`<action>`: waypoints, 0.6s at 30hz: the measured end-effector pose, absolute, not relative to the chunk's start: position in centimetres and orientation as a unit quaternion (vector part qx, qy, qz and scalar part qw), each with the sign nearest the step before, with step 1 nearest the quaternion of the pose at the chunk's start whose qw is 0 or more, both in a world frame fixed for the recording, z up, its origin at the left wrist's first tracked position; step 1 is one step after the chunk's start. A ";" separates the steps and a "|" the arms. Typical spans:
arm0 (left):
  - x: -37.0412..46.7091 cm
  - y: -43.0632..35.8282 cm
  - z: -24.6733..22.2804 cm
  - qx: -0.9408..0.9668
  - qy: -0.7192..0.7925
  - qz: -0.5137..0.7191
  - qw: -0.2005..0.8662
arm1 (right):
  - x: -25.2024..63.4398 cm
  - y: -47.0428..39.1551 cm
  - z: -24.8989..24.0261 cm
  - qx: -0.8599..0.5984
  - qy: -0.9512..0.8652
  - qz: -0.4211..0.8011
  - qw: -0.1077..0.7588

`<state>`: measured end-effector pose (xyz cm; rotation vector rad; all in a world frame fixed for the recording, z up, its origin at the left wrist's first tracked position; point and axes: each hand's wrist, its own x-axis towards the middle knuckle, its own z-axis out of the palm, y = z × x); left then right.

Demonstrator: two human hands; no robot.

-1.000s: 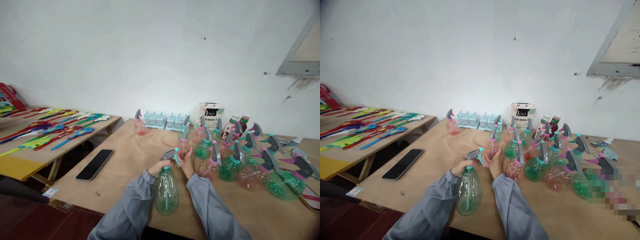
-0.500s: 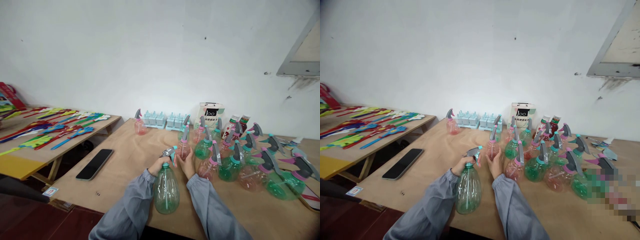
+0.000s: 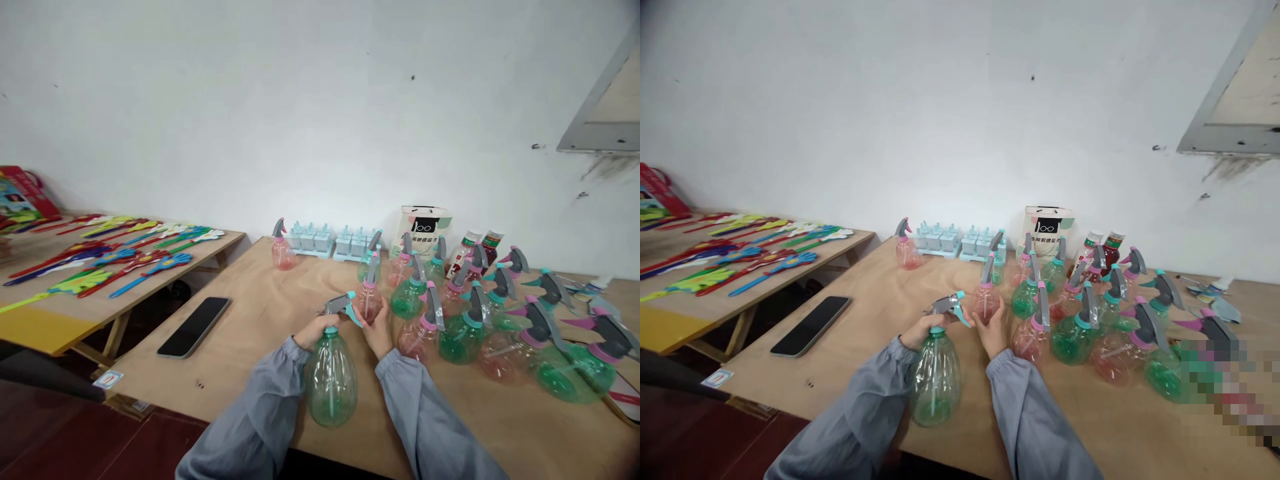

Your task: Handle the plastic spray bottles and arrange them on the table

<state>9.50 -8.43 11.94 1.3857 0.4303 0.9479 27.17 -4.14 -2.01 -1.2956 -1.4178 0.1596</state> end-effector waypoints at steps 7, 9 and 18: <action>9.0 -7.7 11.1 0.571 0.229 0.482 0.624 | 27.0 -4.2 -1.6 -0.553 -0.582 0.120 0.584; 8.0 -7.4 11.3 0.573 0.229 0.494 0.613 | 27.0 -4.3 -1.6 -0.553 -0.582 0.115 0.585; -3.0 -5.6 13.6 0.621 0.416 0.561 0.357 | 27.1 -4.4 -2.1 -0.566 -0.584 0.117 0.570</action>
